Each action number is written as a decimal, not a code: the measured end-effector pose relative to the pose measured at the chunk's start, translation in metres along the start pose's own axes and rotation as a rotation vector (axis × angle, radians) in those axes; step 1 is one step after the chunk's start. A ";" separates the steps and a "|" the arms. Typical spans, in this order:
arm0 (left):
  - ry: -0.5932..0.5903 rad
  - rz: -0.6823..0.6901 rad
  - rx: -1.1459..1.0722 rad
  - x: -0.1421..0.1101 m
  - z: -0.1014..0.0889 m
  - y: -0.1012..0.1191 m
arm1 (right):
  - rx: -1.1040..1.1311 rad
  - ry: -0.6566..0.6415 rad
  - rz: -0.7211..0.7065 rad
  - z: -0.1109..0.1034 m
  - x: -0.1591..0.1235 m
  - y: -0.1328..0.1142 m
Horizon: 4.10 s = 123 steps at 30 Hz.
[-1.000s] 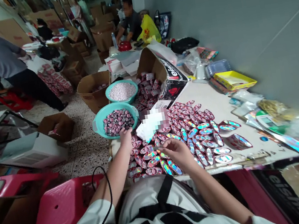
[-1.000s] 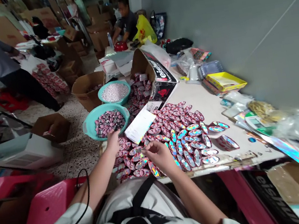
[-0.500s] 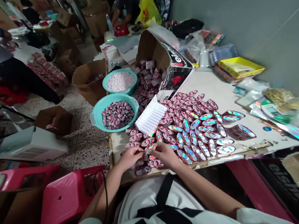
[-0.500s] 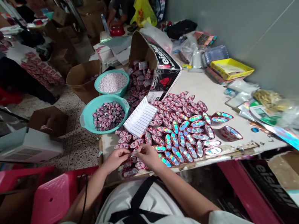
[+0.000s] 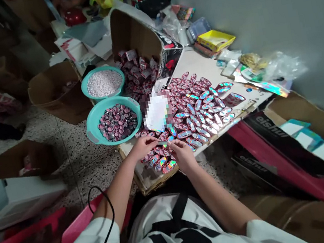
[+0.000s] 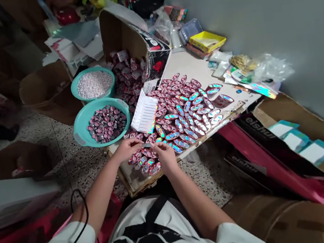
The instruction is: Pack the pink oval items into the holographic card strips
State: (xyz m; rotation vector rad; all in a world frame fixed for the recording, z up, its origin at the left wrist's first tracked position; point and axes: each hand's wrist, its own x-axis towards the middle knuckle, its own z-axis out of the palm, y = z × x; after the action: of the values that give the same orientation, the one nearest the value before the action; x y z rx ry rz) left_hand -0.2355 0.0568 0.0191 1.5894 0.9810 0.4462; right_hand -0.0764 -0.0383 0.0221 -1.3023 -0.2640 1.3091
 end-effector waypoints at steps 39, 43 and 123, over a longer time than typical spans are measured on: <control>-0.176 -0.071 0.540 0.039 0.017 -0.050 | -0.617 0.715 -0.252 -0.007 0.014 0.096; -0.192 -0.075 0.542 0.037 0.019 -0.049 | -0.758 0.727 -0.280 -0.009 0.017 0.103; -0.399 1.142 0.373 -0.033 -0.052 0.019 | 0.458 0.466 -0.253 0.049 -0.094 0.032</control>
State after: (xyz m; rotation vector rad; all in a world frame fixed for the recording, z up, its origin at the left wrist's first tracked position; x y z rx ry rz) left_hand -0.2868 0.0635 0.0581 2.3790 -0.2579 0.6840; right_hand -0.1637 -0.0954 0.0608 -1.0965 0.1857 0.7630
